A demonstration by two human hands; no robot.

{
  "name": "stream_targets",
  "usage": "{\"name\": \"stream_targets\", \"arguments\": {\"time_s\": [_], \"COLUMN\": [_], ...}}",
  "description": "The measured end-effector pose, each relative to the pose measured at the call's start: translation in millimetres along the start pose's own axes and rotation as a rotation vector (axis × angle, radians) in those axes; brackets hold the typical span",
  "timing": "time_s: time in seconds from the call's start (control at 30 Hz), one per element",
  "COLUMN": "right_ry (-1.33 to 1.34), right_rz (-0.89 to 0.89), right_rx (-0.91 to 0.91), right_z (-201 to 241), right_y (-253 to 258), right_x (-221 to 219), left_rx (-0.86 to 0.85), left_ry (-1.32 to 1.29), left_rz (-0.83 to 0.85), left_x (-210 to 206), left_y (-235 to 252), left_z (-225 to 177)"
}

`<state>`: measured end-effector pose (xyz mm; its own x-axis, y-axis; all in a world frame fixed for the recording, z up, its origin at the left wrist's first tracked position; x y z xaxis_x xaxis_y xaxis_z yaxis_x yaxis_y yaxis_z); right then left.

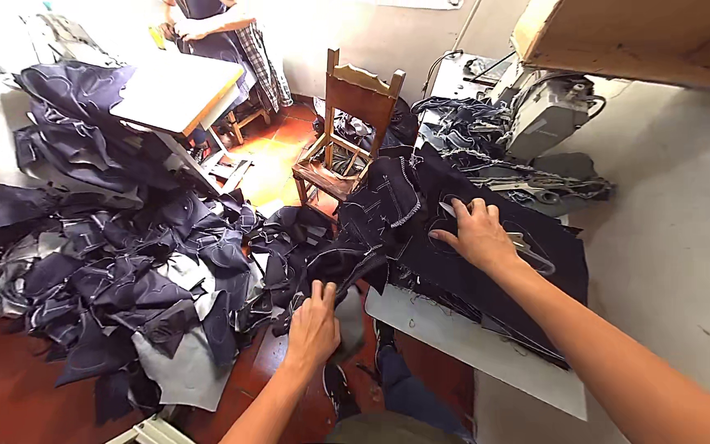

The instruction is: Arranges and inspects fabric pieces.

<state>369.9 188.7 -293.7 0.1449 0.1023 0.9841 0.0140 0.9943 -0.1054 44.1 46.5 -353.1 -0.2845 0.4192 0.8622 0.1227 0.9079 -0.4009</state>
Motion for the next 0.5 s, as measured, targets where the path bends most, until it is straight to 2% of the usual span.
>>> {"name": "stream_targets", "arguments": {"time_s": [0.07, 0.17, 0.2, 0.3, 0.37, 0.5], "right_ry": [0.009, -0.002, 0.007, 0.000, -0.036, -0.111], "right_rz": [-0.021, -0.198, -0.202, 0.151, 0.339, 0.349], "right_rx": [-0.055, -0.050, -0.046, -0.048, -0.033, 0.057], "right_z": [-6.6, -7.5, -1.5, 36.5, 65.8, 99.3], "right_y": [-2.1, -30.2, -47.6, -100.7, -116.7, -105.1], "right_x": [1.3, 22.2, 29.2, 20.5, 2.7, -27.7], "left_rx": [-0.123, -0.112, -0.102, -0.065, -0.061, -0.071], "left_ry": [0.124, 0.203, 0.205, 0.213, 0.228, 0.243], "left_rz": [-0.056, -0.020, 0.009, 0.154, 0.206, 0.233], "left_x": [19.1, 31.1, 35.2, 45.1, 47.1, 44.9], "left_y": [-12.4, -10.4, -8.9, -10.9, -13.3, -20.3], "left_z": [-13.2, -20.8, -23.1, -28.4, -29.0, -29.2]}}
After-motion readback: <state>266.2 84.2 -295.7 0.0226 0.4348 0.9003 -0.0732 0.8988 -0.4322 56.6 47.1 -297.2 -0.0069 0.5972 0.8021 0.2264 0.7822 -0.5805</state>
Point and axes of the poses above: each hand's wrist, its own y-axis towards the middle knuckle, its own x-axis out of the back of the hand, z = x × y, the point moved 6 cm from there along y, towards the middle knuckle, and after that the axes turned 4 degrees about z, right-handed, at the moved point
